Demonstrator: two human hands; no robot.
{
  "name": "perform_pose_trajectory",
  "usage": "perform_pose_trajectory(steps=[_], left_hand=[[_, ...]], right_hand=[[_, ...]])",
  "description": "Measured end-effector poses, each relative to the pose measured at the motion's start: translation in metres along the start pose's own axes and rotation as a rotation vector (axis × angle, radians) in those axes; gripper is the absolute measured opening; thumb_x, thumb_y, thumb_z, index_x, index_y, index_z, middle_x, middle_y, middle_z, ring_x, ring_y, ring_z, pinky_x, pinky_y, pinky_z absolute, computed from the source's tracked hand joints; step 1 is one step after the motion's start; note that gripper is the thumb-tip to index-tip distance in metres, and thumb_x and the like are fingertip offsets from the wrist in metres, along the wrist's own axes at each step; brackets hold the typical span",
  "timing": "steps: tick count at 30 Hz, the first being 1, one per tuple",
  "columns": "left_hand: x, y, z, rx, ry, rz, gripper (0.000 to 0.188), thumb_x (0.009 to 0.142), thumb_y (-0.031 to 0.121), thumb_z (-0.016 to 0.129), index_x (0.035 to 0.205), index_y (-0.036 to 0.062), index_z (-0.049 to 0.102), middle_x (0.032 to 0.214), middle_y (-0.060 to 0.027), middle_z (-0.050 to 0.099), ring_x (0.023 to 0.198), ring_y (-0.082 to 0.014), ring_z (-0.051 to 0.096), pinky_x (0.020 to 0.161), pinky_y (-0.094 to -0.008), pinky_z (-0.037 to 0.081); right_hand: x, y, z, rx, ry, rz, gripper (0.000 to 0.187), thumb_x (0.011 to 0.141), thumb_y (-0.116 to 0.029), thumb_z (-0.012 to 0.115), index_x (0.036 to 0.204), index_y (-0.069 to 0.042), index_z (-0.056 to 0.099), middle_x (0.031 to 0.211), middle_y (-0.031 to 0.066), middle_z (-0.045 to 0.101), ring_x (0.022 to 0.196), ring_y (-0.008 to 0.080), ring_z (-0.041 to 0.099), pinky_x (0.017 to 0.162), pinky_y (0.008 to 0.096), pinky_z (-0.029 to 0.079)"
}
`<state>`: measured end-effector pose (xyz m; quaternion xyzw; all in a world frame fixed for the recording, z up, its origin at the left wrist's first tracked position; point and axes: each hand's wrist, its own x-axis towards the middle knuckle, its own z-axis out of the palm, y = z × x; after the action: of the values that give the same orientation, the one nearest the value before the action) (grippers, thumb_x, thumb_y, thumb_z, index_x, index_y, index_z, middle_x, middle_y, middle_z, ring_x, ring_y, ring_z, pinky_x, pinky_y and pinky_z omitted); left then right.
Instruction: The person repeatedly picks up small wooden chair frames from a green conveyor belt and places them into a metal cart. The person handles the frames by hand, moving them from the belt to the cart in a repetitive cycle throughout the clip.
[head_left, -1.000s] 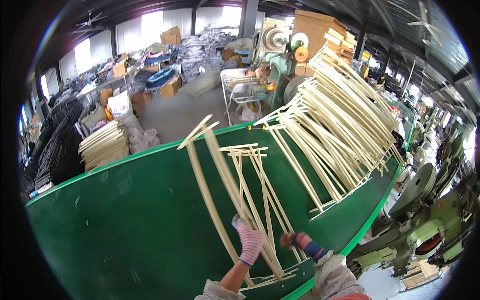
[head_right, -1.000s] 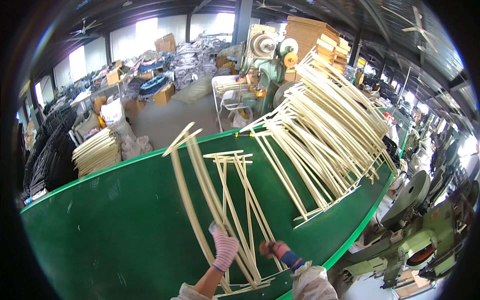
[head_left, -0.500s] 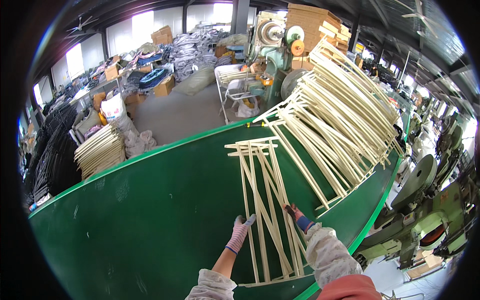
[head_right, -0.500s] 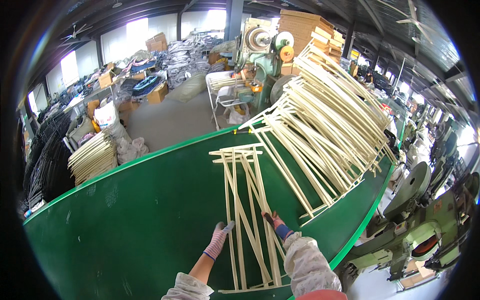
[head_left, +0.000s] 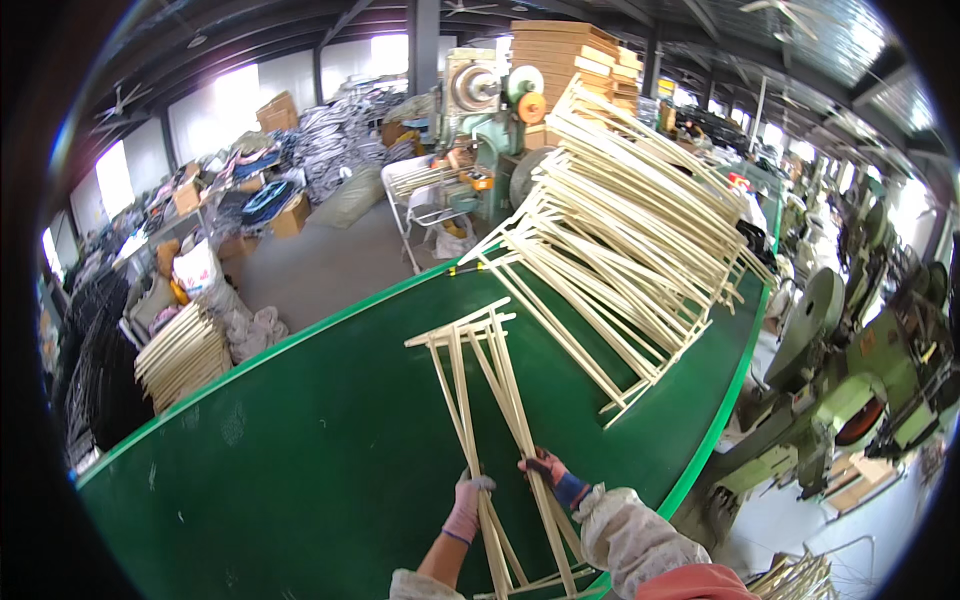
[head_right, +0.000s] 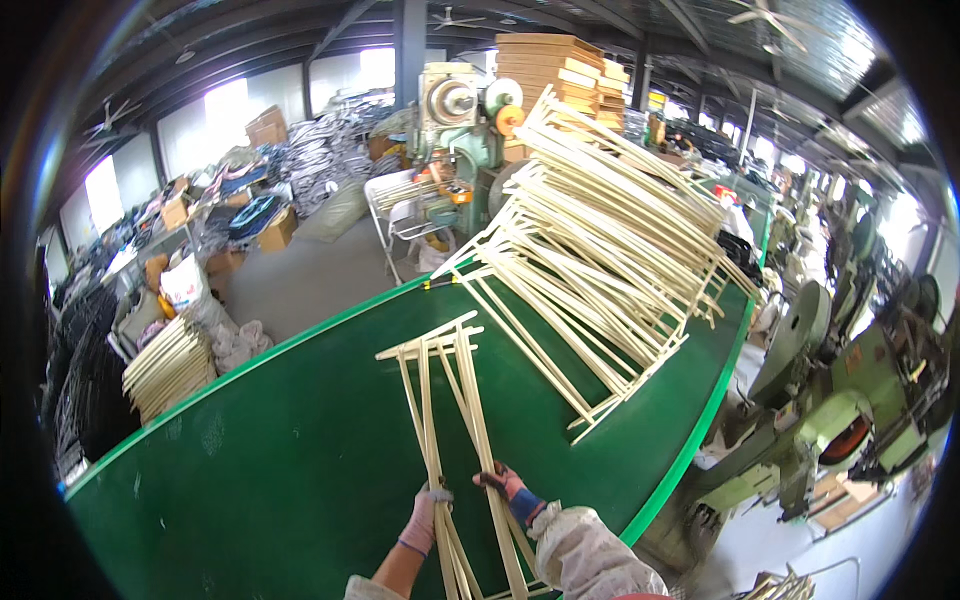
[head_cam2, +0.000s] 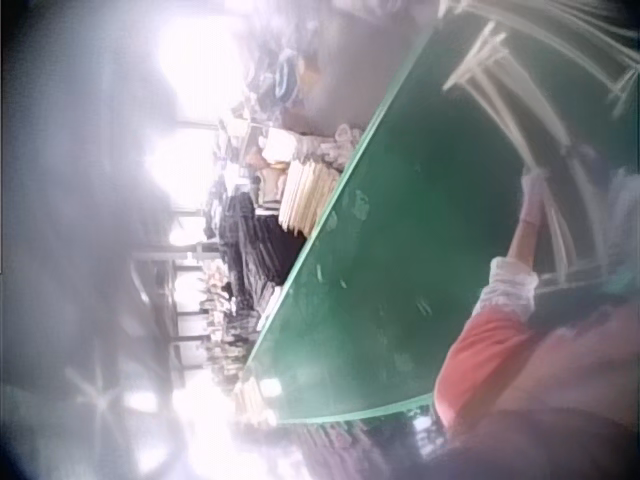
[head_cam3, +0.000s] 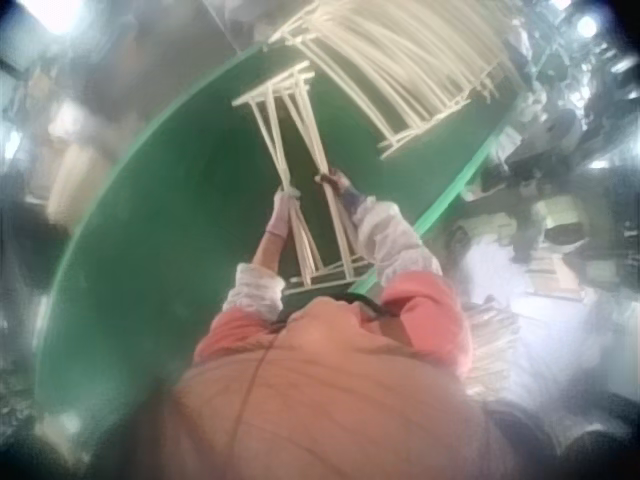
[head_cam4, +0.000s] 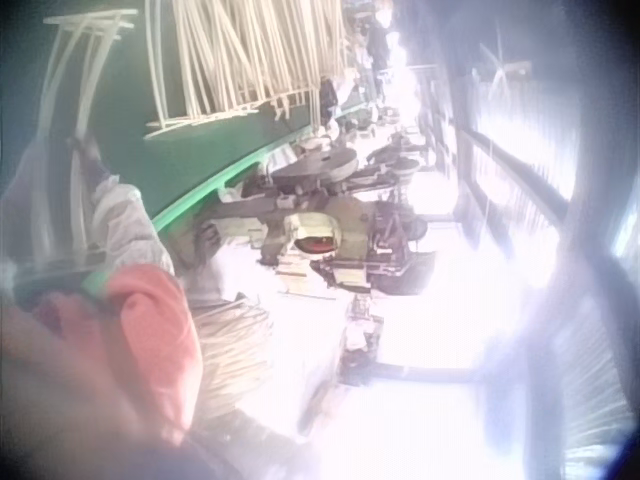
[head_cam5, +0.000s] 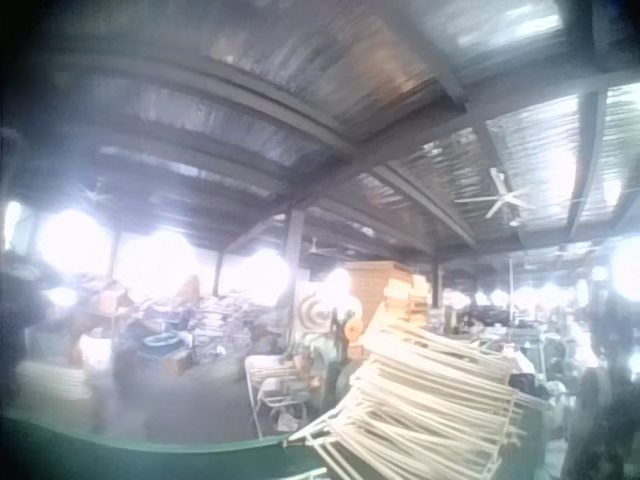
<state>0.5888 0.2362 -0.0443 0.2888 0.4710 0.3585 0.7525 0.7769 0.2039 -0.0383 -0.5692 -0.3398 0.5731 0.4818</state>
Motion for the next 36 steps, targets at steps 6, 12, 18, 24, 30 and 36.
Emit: perform_pose_trajectory(steps=[6,12,18,24,30,36], left_hand=[[-0.094,-0.041,0.029,0.09,0.039,0.214,0.039,0.062,-0.003,0.055,0.099,0.0038,0.05,0.078,-0.0041,0.049,0.062,-0.0141,0.05,0.05,-0.023,0.043],[-0.202,-0.077,0.124,0.125,-0.287,0.329,0.068,0.058,0.01,0.051,0.123,0.0019,0.038,0.101,-0.0087,0.046,0.088,-0.0176,0.046,0.079,-0.028,0.041],[-0.293,-0.169,0.187,0.276,-0.701,0.387,0.065,0.066,0.013,0.049,0.129,0.0017,0.032,0.109,-0.0087,0.044,0.098,-0.0192,0.046,0.087,-0.0305,0.038],[-0.33,-0.357,0.189,0.019,-0.814,-0.544,0.06,0.063,0.001,0.053,0.121,0.002,0.038,0.103,-0.0068,0.048,0.091,-0.0157,0.049,0.083,-0.0263,0.043],[-0.447,-0.466,0.222,0.588,-1.082,-0.351,0.058,0.061,0.001,0.059,0.115,0.0015,0.039,0.095,-0.0069,0.049,0.08,-0.0145,0.051,0.072,-0.0267,0.045],[-0.547,-0.58,0.347,0.729,-1.34,-0.36,0.051,0.061,0.001,0.059,0.11,-0.004,0.046,0.102,-0.0125,0.052,0.084,-0.0192,0.053,0.075,-0.0303,0.045]], right_hand=[[-0.104,0.019,-0.017,0.083,-0.021,-0.154,0.085,0.063,-0.031,0.079,0.125,0.007,0.035,0.122,0.0139,0.045,0.11,0.0183,0.043,0.096,0.0286,0.032],[-0.259,-0.002,-0.076,0.051,0.155,-0.487,0.089,0.059,-0.033,0.079,0.129,0.0,0.034,0.124,0.0118,0.042,0.114,0.0197,0.038,0.098,0.031,0.029],[-0.442,0.043,-0.133,-0.12,0.505,-0.617,0.091,0.058,-0.041,0.076,0.129,0.001,0.035,0.125,0.015,0.04,0.117,0.024,0.036,0.1,0.0329,0.025],[-0.629,0.156,-0.133,0.079,0.924,-0.468,0.09,0.057,-0.031,0.078,0.129,0.001,0.033,0.125,0.0098,0.039,0.116,0.0178,0.034,0.098,0.0283,0.024],[-0.764,0.239,-0.126,0.483,1.248,-0.392,0.084,0.057,-0.02,0.073,0.129,-0.002,0.035,0.12,0.0084,0.046,0.114,0.0167,0.039,0.098,0.0287,0.026],[-0.884,0.349,-0.21,0.294,1.573,-0.362,0.049,0.067,-0.015,0.059,0.114,-0.001,0.05,0.097,0.0071,0.06,0.088,0.0155,0.056,0.077,0.0294,0.044]])
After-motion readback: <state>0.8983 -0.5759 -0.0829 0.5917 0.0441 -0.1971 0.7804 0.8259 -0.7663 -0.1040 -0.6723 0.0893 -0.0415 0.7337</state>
